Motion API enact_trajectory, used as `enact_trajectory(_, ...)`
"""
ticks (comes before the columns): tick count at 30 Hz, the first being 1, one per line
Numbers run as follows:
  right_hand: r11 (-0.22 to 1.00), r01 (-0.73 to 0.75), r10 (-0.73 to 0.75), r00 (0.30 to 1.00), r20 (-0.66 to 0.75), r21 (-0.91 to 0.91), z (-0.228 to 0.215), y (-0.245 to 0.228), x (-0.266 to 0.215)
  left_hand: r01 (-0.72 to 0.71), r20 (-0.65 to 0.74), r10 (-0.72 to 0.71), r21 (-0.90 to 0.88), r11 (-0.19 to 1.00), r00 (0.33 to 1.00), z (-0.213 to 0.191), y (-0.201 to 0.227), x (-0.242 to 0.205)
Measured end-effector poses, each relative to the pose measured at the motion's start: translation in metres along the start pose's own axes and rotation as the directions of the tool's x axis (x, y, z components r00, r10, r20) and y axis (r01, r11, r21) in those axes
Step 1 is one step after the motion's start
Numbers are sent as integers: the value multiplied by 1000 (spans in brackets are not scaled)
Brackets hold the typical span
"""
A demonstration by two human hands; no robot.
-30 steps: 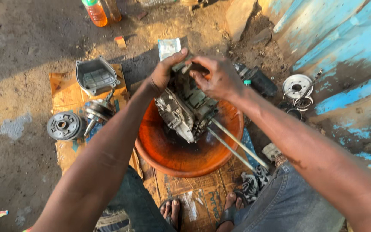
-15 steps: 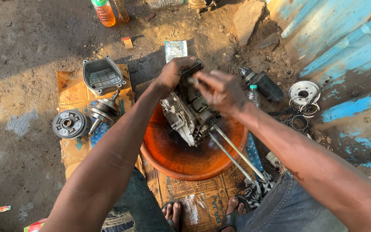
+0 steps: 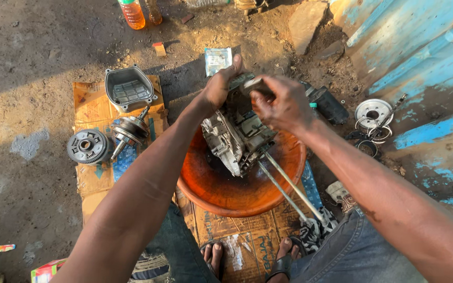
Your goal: The person cleans and assembles components of a motorcycle engine casing over an orange basin, manually inserting metal rods, gears, and shafts into the crankcase sections.
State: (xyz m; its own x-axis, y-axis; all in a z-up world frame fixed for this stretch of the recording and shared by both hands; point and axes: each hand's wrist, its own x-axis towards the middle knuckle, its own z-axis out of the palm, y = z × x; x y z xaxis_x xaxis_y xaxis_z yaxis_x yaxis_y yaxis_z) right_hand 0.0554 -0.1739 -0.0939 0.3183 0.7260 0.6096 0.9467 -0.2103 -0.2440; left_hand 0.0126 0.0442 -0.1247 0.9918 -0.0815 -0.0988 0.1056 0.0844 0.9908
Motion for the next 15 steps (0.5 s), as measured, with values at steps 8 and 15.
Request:
enact_trajectory(8, 983, -172, 172, 985, 14, 61, 13, 9, 12, -208, -12, 208, -22, 978, 978, 3, -23, 24)
enact_trajectory(15, 982, -129, 143, 985, -98, 136, 22, 9, -7, -70, -97, 72, 22, 997, 993, 9, -2, 12)
